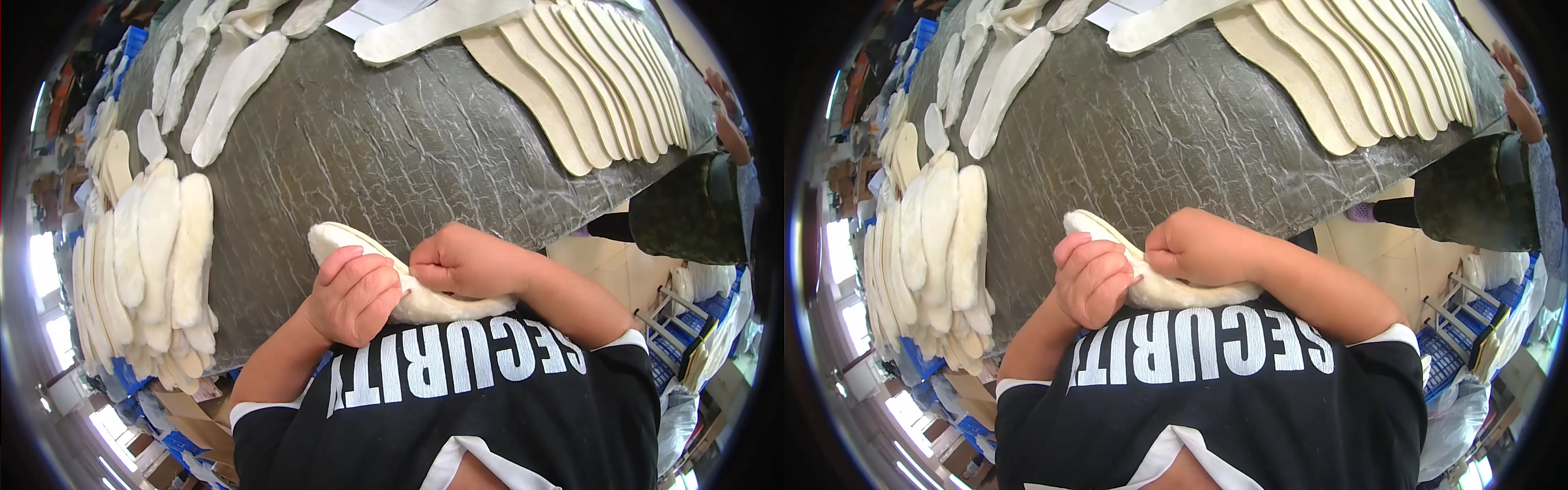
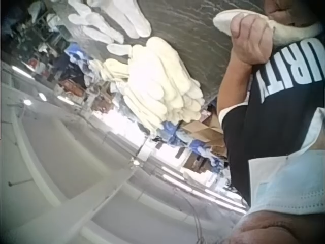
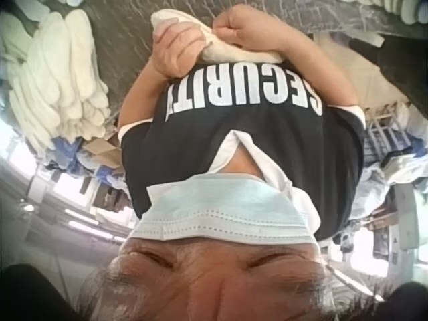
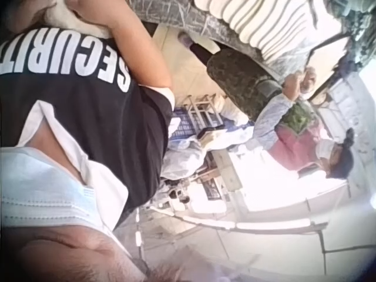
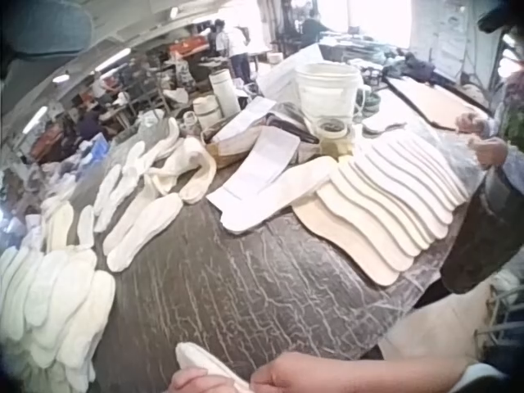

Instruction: Assembling shoe insoles by aligning and pressing a fur lining onto the base.

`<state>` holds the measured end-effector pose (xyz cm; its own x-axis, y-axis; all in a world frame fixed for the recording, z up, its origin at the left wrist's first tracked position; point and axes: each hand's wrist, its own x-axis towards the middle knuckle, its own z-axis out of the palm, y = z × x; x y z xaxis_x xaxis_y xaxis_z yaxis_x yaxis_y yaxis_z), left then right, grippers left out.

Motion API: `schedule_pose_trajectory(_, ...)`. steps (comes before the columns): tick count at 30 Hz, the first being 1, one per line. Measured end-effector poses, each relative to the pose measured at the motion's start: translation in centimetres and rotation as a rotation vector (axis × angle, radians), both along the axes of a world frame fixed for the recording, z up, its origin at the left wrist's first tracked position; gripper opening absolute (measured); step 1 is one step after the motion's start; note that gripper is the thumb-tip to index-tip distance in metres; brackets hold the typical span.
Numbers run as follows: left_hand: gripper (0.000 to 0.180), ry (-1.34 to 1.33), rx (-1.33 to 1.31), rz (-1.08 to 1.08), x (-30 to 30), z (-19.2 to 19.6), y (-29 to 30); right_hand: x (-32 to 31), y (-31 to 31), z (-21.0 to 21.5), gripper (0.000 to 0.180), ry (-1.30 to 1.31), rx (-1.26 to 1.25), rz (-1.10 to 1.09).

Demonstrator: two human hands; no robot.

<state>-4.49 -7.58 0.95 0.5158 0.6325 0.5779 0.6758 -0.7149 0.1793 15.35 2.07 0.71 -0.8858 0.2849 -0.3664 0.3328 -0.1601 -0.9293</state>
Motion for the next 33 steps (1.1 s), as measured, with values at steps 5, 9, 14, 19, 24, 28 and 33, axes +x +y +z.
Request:
schedule_pose_trajectory(5,0.018,-0.014,0.005,0.012,0.2,0.4,-0.2,0.6,-1.1,0.4,0.016,0.175,0.297,-0.027)
schedule_pose_trajectory(9,0.019,-0.011,-0.003,0.007,0.5,1.2,-0.5,0.8,-0.7,1.1,0.013,0.208,0.431,0.055)
schedule_pose_trajectory(14,0.014,-0.026,-0.054,0.035,0.2,2.2,0.2,0.7,-0.7,2.1,0.015,0.161,0.567,0.069)
schedule_pose_trajectory(19,0.027,-0.344,-0.183,0.154,-2.2,3.0,1.3,0.8,-1.2,1.4,0.017,0.159,0.7,0.012)
schedule_pose_trajectory(24,0.015,-0.227,-0.39,0.185,-3.6,4.5,1.2,0.9,-1.0,1.8,0.011,0.162,0.817,0.009)
schedule_pose_trajectory(28,0.014,-0.165,-0.502,0.116,-3.3,4.6,1.5,0.9,-0.9,1.5,0.011,0.17,0.831,0.007)
schedule_pose_trajectory(33,0.015,-0.15,-0.496,0.126,-3.2,3.9,1.6,1.0,-0.6,1.5,0.011,0.115,0.819,0.014)
